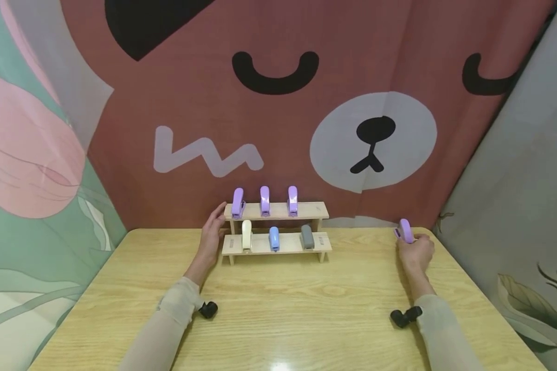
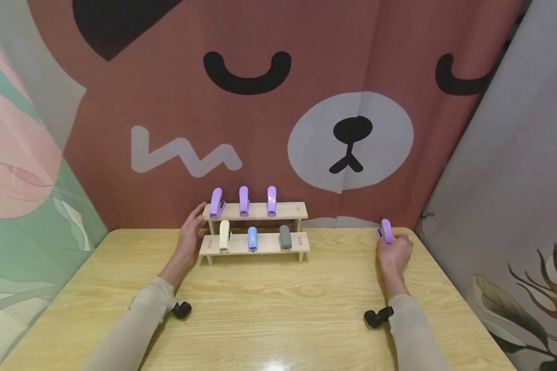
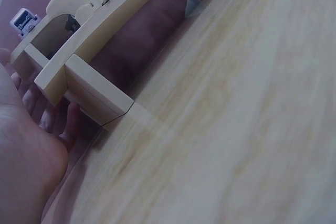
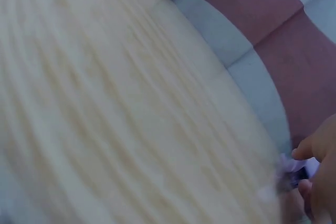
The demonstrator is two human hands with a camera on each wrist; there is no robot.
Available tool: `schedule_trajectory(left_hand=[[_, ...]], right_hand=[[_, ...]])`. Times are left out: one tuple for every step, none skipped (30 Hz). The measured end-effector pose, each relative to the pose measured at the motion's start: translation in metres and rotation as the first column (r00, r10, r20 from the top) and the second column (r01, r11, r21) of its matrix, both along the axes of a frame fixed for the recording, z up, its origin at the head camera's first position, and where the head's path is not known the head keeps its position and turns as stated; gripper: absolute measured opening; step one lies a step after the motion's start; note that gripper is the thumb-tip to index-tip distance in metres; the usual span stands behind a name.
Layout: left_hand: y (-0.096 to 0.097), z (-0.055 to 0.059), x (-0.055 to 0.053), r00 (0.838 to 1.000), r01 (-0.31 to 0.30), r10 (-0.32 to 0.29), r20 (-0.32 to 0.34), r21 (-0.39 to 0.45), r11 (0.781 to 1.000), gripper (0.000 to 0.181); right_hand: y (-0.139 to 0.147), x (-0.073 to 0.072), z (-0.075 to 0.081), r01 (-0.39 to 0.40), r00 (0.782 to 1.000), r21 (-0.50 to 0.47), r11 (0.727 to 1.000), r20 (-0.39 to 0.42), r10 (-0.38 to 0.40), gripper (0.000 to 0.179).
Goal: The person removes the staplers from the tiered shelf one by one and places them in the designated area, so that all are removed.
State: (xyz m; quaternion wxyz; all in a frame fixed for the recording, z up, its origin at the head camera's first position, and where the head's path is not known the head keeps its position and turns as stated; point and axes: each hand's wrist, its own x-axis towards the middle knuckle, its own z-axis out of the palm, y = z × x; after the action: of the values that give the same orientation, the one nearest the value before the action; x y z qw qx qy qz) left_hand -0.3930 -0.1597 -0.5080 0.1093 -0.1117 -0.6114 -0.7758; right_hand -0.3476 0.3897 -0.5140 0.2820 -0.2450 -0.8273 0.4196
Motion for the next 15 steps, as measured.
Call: schedule_trajectory(left_hand=[[0.000, 0.000, 0.000, 1.000, 0.002, -0.002, 0.005, -0.001, 1.000, 0.048], [-0.001, 0.001, 0.001, 1.000, 0.006, -0.006, 0.010, 0.005, 1.000, 0.047], [-0.001, 0.002, 0.002, 1.000, 0.010, -0.010, 0.013, 0.011, 1.000, 0.047], [-0.001, 0.003, 0.003, 1.000, 0.014, -0.015, 0.014, 0.013, 1.000, 0.048], [0.000, 0.006, 0.005, 1.000, 0.020, -0.021, 0.013, 0.018, 1.000, 0.048], [0.000, 0.008, 0.008, 1.000, 0.023, -0.024, 0.010, 0.020, 1.000, 0.048], [0.000, 0.011, 0.010, 1.000, 0.026, -0.026, 0.007, 0.016, 1.000, 0.048], [0.001, 0.014, 0.013, 1.000, 0.028, -0.028, 0.005, 0.015, 1.000, 0.048], [0.002, 0.017, 0.015, 1.000, 0.027, -0.027, 0.001, 0.008, 1.000, 0.048], [0.002, 0.019, 0.017, 1.000, 0.026, -0.026, -0.001, 0.002, 1.000, 0.048], [0.002, 0.022, 0.019, 1.000, 0.025, -0.025, -0.002, -0.004, 1.000, 0.048], [0.003, 0.024, 0.021, 1.000, 0.021, -0.021, -0.002, -0.011, 1.000, 0.048], [0.003, 0.025, 0.022, 1.000, 0.020, -0.020, -0.001, -0.016, 1.000, 0.048], [0.003, 0.026, 0.023, 1.000, 0.018, -0.018, 0.001, -0.020, 1.000, 0.048], [0.003, 0.026, 0.023, 1.000, 0.019, -0.019, 0.001, -0.024, 1.000, 0.048]], right_hand=[[-0.001, 0.000, 0.003, 0.000, 1.000, -0.008, 1.000, 0.000, 0.000, 0.051], [-0.002, 0.001, 0.006, 0.001, 1.000, -0.011, 1.000, -0.004, -0.001, 0.052], [-0.003, 0.001, 0.010, 0.004, 1.000, -0.008, 1.000, -0.009, -0.004, 0.053], [-0.005, 0.001, 0.014, 0.009, 1.000, -0.003, 1.000, -0.014, -0.009, 0.053], [-0.006, 0.002, 0.019, 0.011, 1.000, 0.001, 1.000, -0.016, -0.011, 0.053], [-0.008, 0.002, 0.023, 0.012, 1.000, 0.010, 1.000, -0.022, -0.012, 0.052], [-0.009, 0.003, 0.028, 0.011, 1.000, 0.023, 1.000, -0.026, -0.011, 0.051], [-0.011, 0.003, 0.033, 0.008, 0.999, 0.044, 0.999, -0.031, -0.007, 0.049], [-0.012, 0.003, 0.038, 0.002, 0.999, 0.059, 0.998, -0.034, 0.000, 0.047], [-0.014, 0.004, 0.044, -0.007, 0.999, 0.073, 0.997, -0.036, 0.010, 0.045], [-0.016, 0.005, 0.049, -0.018, 0.999, 0.087, 0.996, -0.034, 0.021, 0.043], [-0.018, 0.005, 0.055, -0.029, 0.999, 0.100, 0.995, -0.032, 0.032, 0.042], [-0.020, 0.006, 0.060, -0.042, 0.999, 0.109, 0.993, -0.025, 0.045, 0.041], [-0.023, 0.007, 0.065, -0.054, 0.998, 0.115, 0.992, -0.019, 0.056, 0.041], [-0.025, 0.009, 0.070, -0.065, 0.998, 0.118, 0.991, -0.012, 0.067, 0.041]])
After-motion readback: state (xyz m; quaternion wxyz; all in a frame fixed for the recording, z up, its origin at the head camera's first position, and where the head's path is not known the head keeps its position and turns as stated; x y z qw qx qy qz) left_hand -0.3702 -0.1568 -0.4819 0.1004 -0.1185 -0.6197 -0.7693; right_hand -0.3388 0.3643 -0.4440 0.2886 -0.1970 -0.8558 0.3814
